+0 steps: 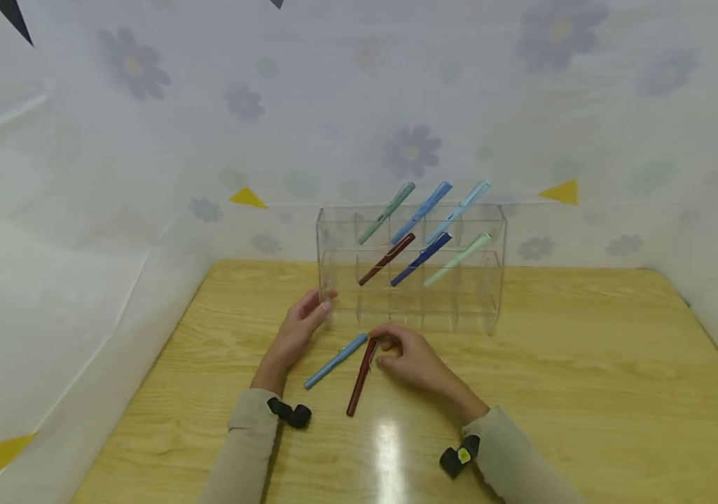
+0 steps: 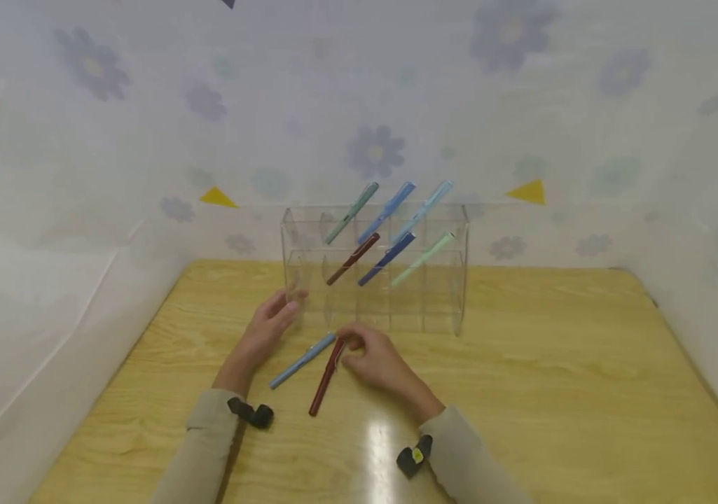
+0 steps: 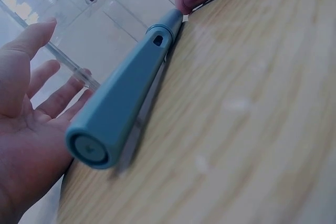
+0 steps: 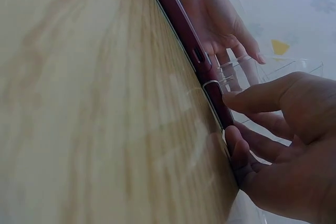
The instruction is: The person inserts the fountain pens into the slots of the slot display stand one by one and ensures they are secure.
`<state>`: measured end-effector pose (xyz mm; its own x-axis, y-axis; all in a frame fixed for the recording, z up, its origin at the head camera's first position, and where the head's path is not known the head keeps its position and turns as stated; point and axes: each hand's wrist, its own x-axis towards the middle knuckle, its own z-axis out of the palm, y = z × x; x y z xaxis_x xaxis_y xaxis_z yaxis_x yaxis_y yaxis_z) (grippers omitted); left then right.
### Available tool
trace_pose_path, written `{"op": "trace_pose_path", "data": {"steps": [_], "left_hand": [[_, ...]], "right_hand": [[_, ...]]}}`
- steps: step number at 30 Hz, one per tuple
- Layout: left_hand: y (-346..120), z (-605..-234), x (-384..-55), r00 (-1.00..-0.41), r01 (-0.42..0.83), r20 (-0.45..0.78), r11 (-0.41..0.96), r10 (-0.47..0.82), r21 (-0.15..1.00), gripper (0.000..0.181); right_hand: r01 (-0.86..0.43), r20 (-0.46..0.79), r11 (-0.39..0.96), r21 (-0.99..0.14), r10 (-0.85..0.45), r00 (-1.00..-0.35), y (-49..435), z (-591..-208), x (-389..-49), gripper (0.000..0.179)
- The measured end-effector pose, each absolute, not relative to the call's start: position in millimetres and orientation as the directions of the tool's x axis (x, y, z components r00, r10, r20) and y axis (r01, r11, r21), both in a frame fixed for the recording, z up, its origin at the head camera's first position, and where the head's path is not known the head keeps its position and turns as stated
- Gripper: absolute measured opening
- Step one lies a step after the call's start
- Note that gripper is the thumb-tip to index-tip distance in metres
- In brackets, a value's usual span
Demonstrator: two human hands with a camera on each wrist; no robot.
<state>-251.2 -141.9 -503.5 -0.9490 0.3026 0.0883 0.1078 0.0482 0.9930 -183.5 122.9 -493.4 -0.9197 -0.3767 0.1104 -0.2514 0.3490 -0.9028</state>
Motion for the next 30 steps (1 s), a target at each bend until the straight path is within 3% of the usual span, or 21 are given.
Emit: {"op": "trace_pose_path", "data": {"steps": [21, 30], "left_hand": [[-144.0, -503.1, -253.3, -0.947, 0.099, 0.076, 0.057, 0.313, 0.993, 0.055], [-143.5, -503.1, -252.6, -0.947, 0.110, 0.087, 0.056, 0.309, 0.992, 0.054]], "right_hand": [[-0.421, 0.180, 0.417, -0.806, -0.505, -0.844, 126.2, -493.6, -182.4, 0.019], [-0.399, 0.154, 0.410, -0.820, -0.513, -0.844, 128.4, -491.3, -182.1, 0.017]]}}
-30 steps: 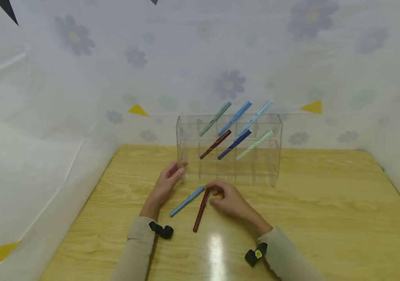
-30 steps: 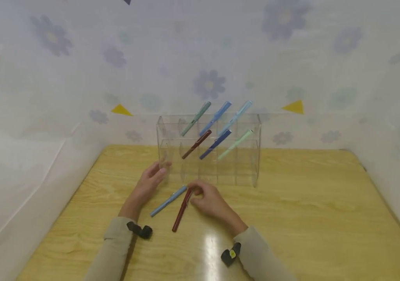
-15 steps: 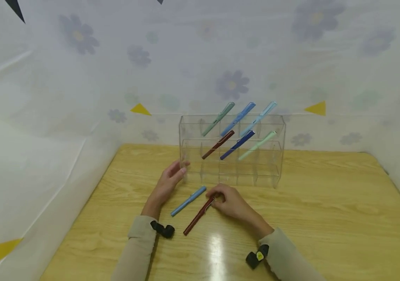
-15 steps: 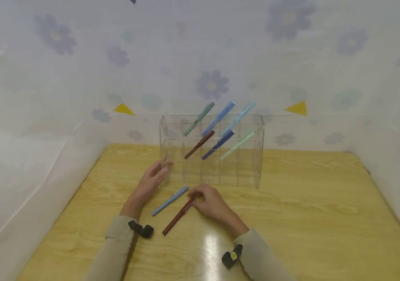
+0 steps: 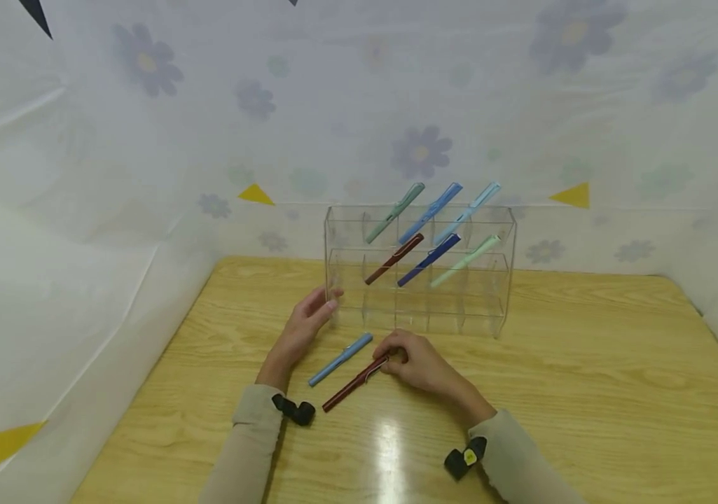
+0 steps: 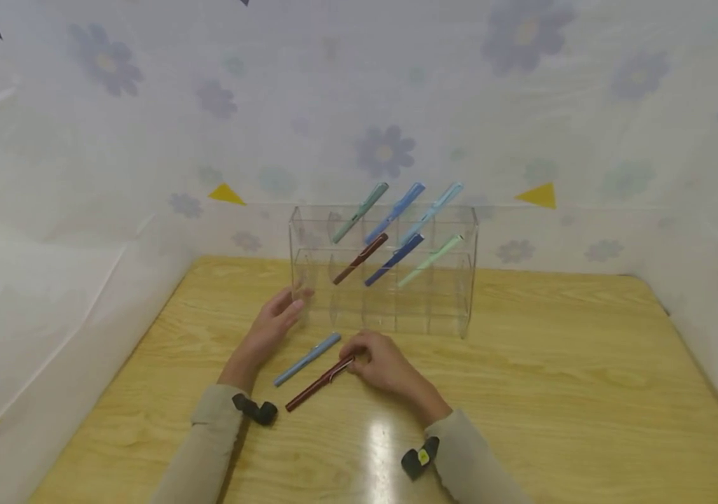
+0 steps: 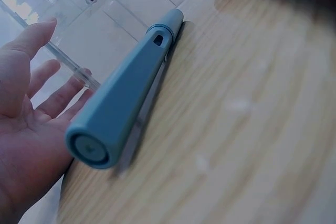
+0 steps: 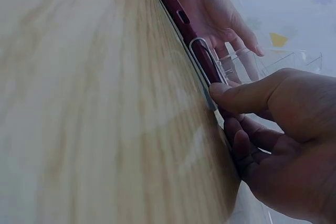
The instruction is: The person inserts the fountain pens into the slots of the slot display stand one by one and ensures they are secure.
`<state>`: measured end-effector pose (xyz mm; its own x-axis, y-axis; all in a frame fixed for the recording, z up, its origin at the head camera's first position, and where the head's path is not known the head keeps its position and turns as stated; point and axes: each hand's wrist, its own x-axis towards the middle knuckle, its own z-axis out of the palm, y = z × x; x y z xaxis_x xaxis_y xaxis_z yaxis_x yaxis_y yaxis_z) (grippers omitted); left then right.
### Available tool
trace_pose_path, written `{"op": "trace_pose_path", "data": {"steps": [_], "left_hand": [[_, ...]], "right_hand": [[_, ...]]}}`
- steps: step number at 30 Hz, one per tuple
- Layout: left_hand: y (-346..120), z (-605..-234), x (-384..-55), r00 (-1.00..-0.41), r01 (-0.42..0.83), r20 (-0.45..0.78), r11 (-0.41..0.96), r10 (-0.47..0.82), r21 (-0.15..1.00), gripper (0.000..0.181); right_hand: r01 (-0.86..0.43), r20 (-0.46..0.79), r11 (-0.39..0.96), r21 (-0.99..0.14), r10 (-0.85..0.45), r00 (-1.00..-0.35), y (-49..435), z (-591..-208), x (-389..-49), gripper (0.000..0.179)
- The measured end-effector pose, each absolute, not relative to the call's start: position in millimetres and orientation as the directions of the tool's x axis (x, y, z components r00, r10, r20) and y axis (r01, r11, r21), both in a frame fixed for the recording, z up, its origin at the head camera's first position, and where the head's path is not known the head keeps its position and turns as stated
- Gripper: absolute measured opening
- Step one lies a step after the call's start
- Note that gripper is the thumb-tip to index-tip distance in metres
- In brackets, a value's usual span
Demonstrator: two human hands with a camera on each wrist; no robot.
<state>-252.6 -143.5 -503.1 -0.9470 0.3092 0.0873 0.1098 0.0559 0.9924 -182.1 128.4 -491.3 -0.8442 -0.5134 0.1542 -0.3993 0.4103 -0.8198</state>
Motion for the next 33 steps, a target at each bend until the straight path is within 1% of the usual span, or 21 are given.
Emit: {"op": "trace_pose_path", "data": {"steps": [5, 9, 12, 15, 19, 22, 29, 33], "left_hand": [[-143.7, -503.0, -251.5, -0.947, 0.104, 0.082, 0.053, 0.309, 0.993, 0.054], [-143.9, -503.8, -252.4, -0.948, 0.100, 0.079, 0.053, 0.307, 0.994, 0.053], [-144.2, -503.9, -253.3, -0.948, 0.101, 0.081, 0.052, 0.309, 0.993, 0.054], [-144.0, -503.1, -252.9, -0.946, 0.102, 0.080, 0.055, 0.313, 0.993, 0.055], [-144.4, -502.7, -253.2, -0.945, 0.106, 0.083, 0.057, 0.316, 0.993, 0.056], [-144.9, -502.5, -253.8, -0.945, 0.107, 0.086, 0.052, 0.315, 0.993, 0.055], [-145.7, -503.8, -252.7, -0.946, 0.101, 0.080, 0.049, 0.315, 0.994, 0.056], [-145.5, -504.5, -252.6, -0.943, 0.100, 0.081, 0.042, 0.321, 0.994, 0.057]], "right_hand": [[-0.321, 0.087, 0.383, -0.867, -0.517, -0.852, 131.9, -487.5, -182.1, 0.015], [-0.266, 0.062, 0.322, -0.909, -0.526, -0.848, 135.6, -483.3, -183.1, 0.015], [-0.225, 0.074, 0.228, -0.947, -0.528, -0.846, 136.5, -480.1, -183.5, 0.019], [-0.163, 0.087, 0.104, -0.981, -0.517, -0.852, 136.0, -476.4, -184.2, 0.028], [-0.092, 0.104, -0.050, -0.995, -0.484, -0.869, 134.2, -469.1, -184.6, 0.033], [-0.082, 0.116, -0.094, -0.992, -0.442, -0.890, 133.7, -462.7, -183.9, 0.033], [-0.139, 0.147, -0.048, -0.989, -0.317, -0.937, 136.2, -452.0, -181.0, 0.031], [-0.149, 0.174, -0.113, -0.982, -0.264, -0.949, 137.6, -445.5, -180.1, 0.034]]}}
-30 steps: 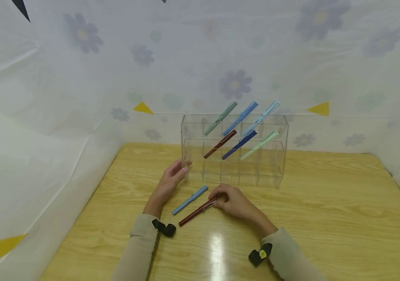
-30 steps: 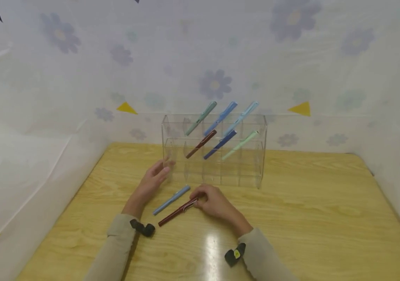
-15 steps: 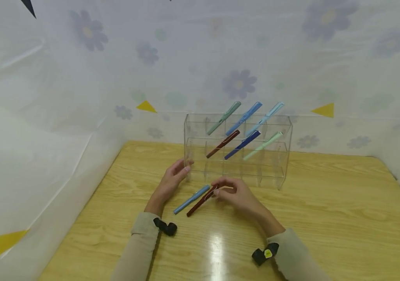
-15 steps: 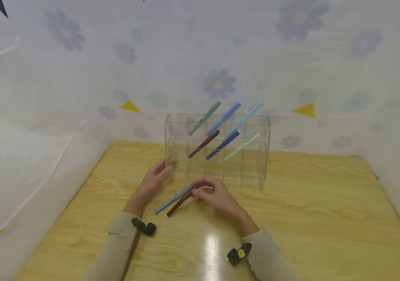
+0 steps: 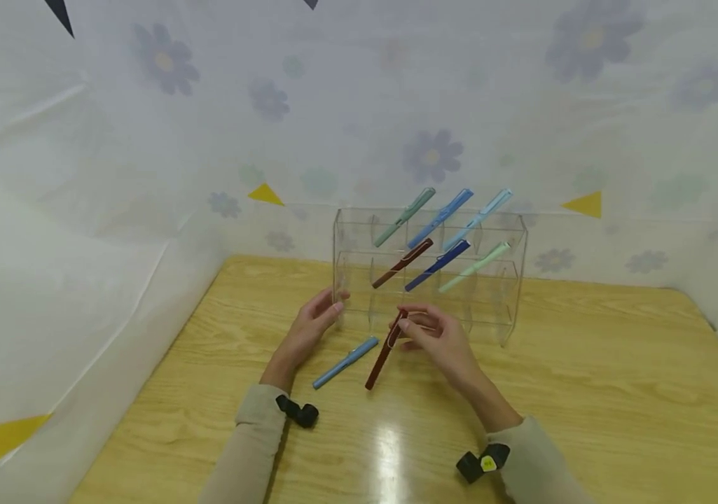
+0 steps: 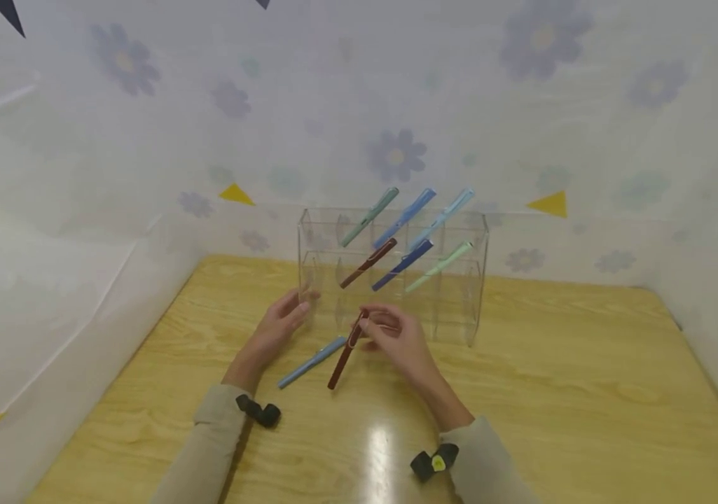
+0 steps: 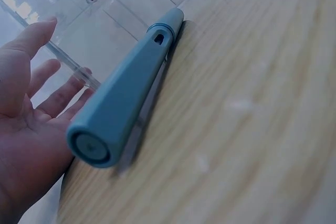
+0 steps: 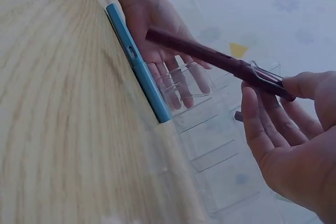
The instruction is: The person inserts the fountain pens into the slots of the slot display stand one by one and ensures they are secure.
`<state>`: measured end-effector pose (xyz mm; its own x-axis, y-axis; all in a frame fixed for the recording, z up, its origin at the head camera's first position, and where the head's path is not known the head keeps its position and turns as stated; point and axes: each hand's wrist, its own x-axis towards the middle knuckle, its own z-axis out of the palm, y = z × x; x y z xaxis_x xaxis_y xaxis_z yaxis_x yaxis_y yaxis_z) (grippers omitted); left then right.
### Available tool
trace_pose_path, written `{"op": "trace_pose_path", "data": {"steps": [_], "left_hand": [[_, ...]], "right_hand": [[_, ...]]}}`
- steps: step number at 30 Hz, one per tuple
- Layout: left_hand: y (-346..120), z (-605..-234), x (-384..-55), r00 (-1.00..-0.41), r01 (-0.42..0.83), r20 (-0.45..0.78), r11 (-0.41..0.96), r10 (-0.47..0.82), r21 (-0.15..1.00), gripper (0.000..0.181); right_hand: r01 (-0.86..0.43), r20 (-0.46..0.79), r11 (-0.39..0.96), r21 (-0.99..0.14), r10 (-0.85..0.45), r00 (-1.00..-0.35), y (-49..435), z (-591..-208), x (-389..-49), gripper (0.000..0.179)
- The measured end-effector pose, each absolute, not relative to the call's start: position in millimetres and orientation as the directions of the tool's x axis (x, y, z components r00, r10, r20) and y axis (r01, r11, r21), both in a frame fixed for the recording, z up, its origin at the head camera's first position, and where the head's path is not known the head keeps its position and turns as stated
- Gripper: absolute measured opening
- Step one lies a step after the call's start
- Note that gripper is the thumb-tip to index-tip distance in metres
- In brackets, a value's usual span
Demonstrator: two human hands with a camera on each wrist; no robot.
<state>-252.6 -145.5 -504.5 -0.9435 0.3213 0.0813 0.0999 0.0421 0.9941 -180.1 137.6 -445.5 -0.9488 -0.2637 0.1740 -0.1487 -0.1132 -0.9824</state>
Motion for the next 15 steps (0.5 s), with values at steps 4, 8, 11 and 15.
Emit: {"op": "trace_pose_path", "data": {"steps": [4, 8, 11, 15], "left_hand": [[-145.4, -505.3, -252.6, -0.944, 0.105, 0.085, 0.045, 0.319, 0.993, 0.057], [-145.5, -507.1, -252.6, -0.949, 0.100, 0.083, 0.040, 0.306, 0.994, 0.056], [-145.3, -507.5, -253.0, -0.947, 0.105, 0.090, 0.034, 0.308, 0.994, 0.056], [-145.2, -507.5, -254.1, -0.942, 0.114, 0.097, 0.033, 0.321, 0.993, 0.057]], "right_hand": [[-0.164, 0.201, -0.179, -0.970, -0.216, -0.955, 139.2, -438.2, -180.0, 0.036], [-0.201, 0.232, -0.184, -0.962, -0.162, -0.959, 142.3, -434.8, -181.5, 0.036], [-0.222, 0.244, -0.175, -0.959, -0.116, -0.963, 145.3, -433.5, -184.1, 0.037], [-0.297, 0.301, -0.166, -0.940, 0.001, -0.954, 149.0, -428.9, -188.7, 0.039]]}}
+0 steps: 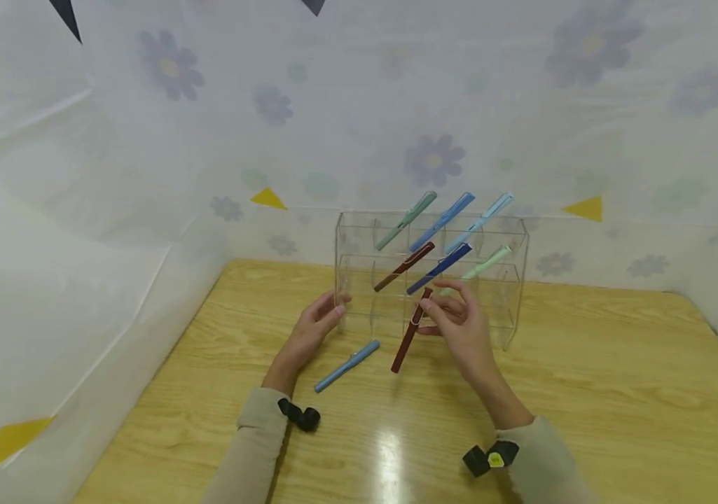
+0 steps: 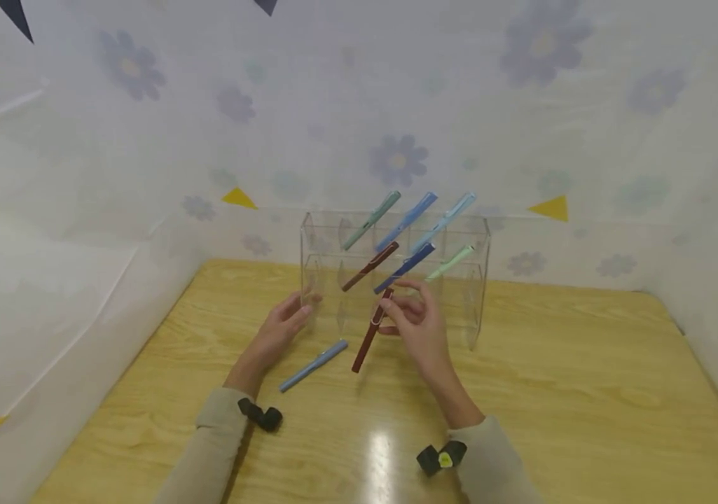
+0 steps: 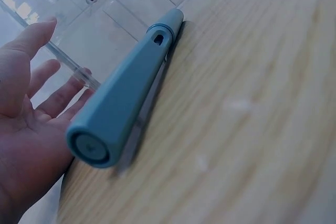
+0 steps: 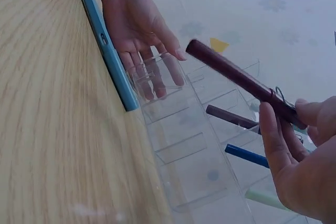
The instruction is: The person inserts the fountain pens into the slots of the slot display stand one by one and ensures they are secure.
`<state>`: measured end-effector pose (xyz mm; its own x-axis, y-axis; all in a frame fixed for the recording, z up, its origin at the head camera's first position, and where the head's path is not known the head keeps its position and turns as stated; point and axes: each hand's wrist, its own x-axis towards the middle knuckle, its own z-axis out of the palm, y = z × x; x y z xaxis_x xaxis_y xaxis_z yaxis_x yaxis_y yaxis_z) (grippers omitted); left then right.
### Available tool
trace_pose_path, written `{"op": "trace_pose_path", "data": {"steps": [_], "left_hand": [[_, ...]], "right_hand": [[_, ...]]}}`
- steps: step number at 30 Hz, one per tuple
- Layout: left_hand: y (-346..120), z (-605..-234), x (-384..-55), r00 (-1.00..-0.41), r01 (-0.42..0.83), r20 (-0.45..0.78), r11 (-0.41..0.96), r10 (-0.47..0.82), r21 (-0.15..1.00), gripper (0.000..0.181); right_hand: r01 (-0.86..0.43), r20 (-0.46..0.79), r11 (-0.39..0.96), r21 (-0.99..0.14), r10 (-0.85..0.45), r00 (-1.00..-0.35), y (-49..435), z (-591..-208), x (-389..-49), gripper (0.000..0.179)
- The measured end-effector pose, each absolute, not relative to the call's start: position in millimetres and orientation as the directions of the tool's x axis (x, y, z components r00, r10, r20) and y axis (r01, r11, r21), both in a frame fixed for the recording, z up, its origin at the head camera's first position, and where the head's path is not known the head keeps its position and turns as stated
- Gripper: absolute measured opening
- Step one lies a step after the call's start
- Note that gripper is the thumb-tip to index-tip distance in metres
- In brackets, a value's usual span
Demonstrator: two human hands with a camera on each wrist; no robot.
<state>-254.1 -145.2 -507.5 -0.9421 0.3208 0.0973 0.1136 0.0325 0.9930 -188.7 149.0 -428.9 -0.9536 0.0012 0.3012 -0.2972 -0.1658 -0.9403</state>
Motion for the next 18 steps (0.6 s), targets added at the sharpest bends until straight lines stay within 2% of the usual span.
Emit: {"op": "trace_pose_path", "data": {"steps": [7, 12, 18], "left_hand": [[-145.2, -506.8, -253.6, -0.946, 0.098, 0.081, 0.039, 0.314, 0.994, 0.057], [-144.1, -505.3, -252.0, -0.947, 0.095, 0.078, 0.041, 0.310, 0.995, 0.057], [-144.2, -504.5, -251.0, -0.946, 0.092, 0.075, 0.039, 0.314, 0.995, 0.057]], "right_hand": [[-0.472, 0.438, -0.091, -0.877, 0.255, -0.862, 155.8, -416.2, -200.3, 0.034], [-0.539, 0.498, -0.046, -0.841, 0.322, -0.805, 154.5, -410.0, -209.1, 0.032], [-0.568, 0.527, -0.004, -0.823, 0.366, -0.767, 148.7, -414.1, -217.5, 0.030]]}}
